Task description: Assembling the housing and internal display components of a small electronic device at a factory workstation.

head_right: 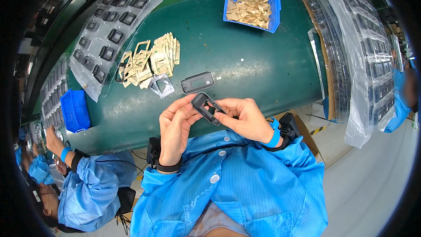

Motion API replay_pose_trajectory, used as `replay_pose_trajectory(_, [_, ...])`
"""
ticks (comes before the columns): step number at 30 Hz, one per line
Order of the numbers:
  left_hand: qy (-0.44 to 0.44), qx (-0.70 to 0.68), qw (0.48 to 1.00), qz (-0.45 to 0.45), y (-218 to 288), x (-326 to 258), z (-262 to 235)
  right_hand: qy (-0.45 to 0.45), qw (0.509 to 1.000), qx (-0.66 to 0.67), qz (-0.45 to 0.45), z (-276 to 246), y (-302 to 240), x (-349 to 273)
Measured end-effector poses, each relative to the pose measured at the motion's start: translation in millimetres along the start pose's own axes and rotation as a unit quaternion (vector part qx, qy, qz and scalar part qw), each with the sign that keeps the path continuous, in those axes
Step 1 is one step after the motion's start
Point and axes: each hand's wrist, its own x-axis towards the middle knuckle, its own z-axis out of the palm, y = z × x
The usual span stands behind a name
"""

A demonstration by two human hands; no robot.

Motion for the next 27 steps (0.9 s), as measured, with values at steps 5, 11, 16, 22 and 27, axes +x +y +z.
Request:
replay_pose_trajectory(5, [0.006,0.011,1.000,0.001,-2.6,-1.7,-1.5,0.001,0.997,-0.073,-0.030,-6.5,6.9,-0.5])
replay_pose_trajectory(11, [0.042,0.207,0.977,0.005,-4.3,-23.3,-11.2,0.002,0.979,-0.201,0.029,-21.1,-16.3,-0.1])
replay_pose_trajectory(16, [0.003,0.577,0.776,0.256,11.5,-21.2,-21.9,0.172,0.872,-0.416,-0.190,-13.3,-15.3,-5.4])
replay_pose_trajectory(22, [-0.103,0.581,0.760,0.272,3.4,-1.0,-15.3,0.102,0.777,-0.528,-0.326,-1.3,-6.0,-10.7])
replay_pose_trajectory(27, [-0.084,0.590,0.755,0.274,-13.5,2.6,-13.3,0.077,0.736,-0.584,-0.334,3.6,4.1,-10.4])
